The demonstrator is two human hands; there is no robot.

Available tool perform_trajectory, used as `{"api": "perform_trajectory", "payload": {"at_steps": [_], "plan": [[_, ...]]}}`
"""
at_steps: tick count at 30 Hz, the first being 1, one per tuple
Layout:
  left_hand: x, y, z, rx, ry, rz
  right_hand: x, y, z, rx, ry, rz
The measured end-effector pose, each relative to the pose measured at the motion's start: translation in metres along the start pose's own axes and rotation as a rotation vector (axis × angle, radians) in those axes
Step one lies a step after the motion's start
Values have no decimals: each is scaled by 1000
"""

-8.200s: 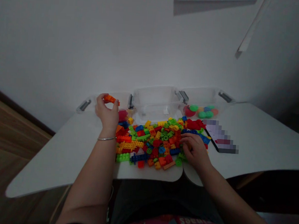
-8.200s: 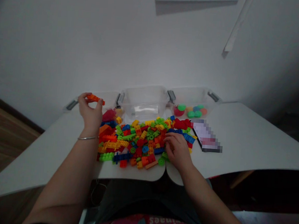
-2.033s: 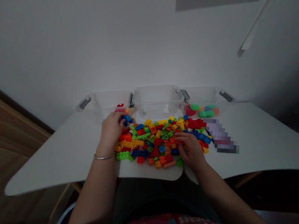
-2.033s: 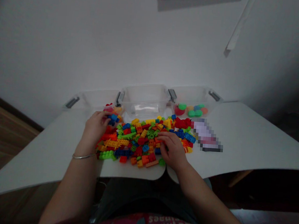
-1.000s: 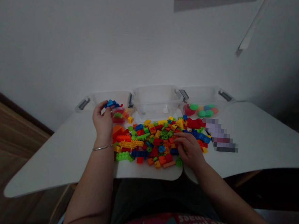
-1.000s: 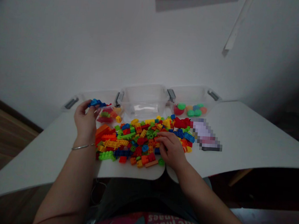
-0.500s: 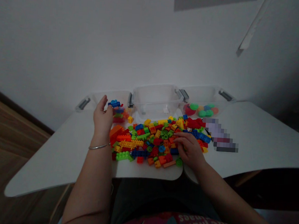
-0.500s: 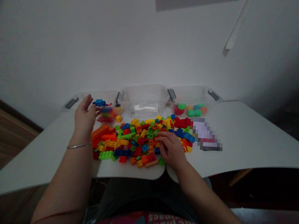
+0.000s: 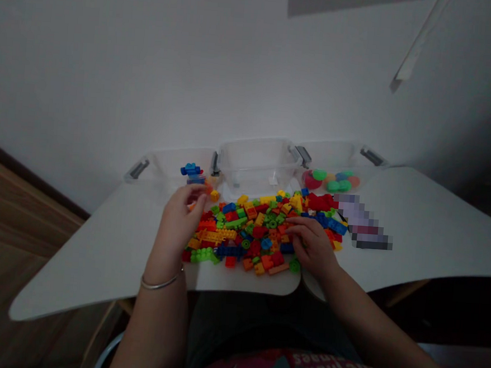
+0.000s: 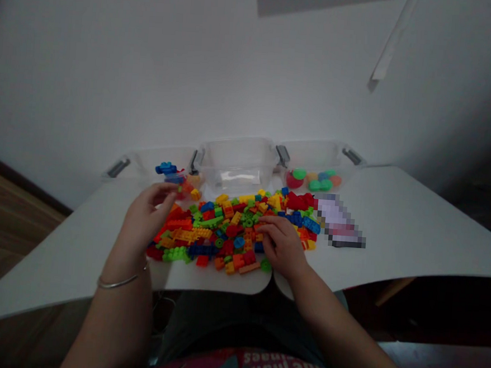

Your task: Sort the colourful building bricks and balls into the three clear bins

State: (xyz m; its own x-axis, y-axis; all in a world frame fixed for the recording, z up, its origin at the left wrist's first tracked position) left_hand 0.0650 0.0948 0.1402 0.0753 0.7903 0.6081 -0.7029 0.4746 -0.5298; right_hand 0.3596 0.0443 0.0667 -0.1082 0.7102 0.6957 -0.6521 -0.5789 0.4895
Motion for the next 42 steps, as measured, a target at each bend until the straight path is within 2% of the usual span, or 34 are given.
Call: {"api": "perform_trajectory", "payload": {"at_steps": [4, 6, 8, 12, 20, 31, 38, 42], "plan": [[-22, -12, -17, 144, 444, -125, -1, 0, -1, -3, 8, 5], [-33, -15, -25, 178, 594, -174, -1, 0, -1, -6, 6, 1], [-41, -19, -32, 212, 674, -196, -1, 0, -1, -8, 0, 2], [-51, -29, -44, 256, 762, -194, -1, 1, -2, -8, 3, 5], [-57, -35, -52, 356, 754, -188, 0, 1, -4, -16, 11, 4], [-55, -26, -54, 289, 728, -227, -1, 1, -4, -12, 15, -4], [-51, -22, -51, 203, 650, -206, -2, -1, -4, -10, 30, -38], [-47, -19, -49, 137, 577, -125, -3, -1, -4, -10, 28, -41]]}}
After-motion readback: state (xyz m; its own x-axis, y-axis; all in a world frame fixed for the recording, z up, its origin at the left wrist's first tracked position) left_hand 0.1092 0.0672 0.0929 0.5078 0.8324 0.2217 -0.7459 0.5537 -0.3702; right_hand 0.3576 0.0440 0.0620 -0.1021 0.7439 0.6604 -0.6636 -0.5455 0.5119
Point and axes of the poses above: each hand's wrist, its own x-axis towards the middle knuckle, its own z-axis out of the back of the hand, y = z × x, the point moved 5 cm from there along x, towards the middle knuckle, and after that the axes turned 12 degrees about -z, right-handed, at the moved point
